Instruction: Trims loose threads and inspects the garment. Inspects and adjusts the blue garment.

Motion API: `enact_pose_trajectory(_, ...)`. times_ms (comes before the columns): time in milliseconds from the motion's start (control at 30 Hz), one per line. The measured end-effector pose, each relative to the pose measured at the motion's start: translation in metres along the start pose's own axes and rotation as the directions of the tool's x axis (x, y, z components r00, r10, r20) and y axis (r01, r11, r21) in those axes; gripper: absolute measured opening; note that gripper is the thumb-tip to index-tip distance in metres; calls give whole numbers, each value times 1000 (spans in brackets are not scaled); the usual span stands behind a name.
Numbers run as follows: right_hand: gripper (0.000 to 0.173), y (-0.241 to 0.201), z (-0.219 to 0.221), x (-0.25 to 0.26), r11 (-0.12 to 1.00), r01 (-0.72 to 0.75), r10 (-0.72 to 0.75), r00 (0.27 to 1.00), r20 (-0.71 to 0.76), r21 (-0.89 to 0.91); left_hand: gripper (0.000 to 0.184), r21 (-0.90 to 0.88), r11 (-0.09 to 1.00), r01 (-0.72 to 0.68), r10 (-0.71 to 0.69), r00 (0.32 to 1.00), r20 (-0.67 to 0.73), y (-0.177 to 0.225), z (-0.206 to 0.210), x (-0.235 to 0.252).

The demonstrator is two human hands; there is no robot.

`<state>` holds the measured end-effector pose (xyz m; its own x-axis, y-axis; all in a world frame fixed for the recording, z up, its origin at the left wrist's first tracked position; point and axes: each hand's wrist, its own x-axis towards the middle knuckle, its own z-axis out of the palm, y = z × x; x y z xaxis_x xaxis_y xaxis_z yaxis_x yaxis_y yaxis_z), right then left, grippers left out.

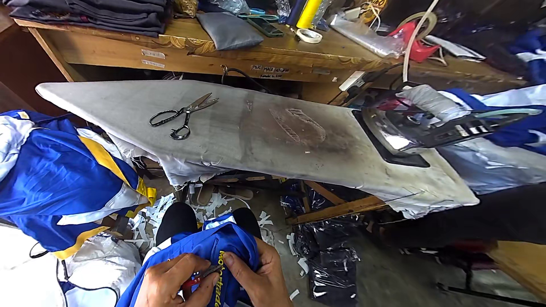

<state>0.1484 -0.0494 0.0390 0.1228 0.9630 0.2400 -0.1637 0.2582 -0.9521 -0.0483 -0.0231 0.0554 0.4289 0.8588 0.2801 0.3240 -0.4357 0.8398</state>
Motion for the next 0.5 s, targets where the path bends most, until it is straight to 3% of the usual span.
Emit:
enact_pose_trajectory(233,13,5,0,0,994,-34,33,999,14,106,11,-309,944,114,-107,993,42,-6,3,1)
enact_pose_trajectory(367,18,3,-4,1,984,-86,85,996,8,159,24,-116,993,-33,32,999,-10,-11,-3,-1)
enact_pose_trajectory(500,19,1,-5,3,981,-98,96,995,18,165,23,57,984,-169,170,985,-11,-6,-5,-2)
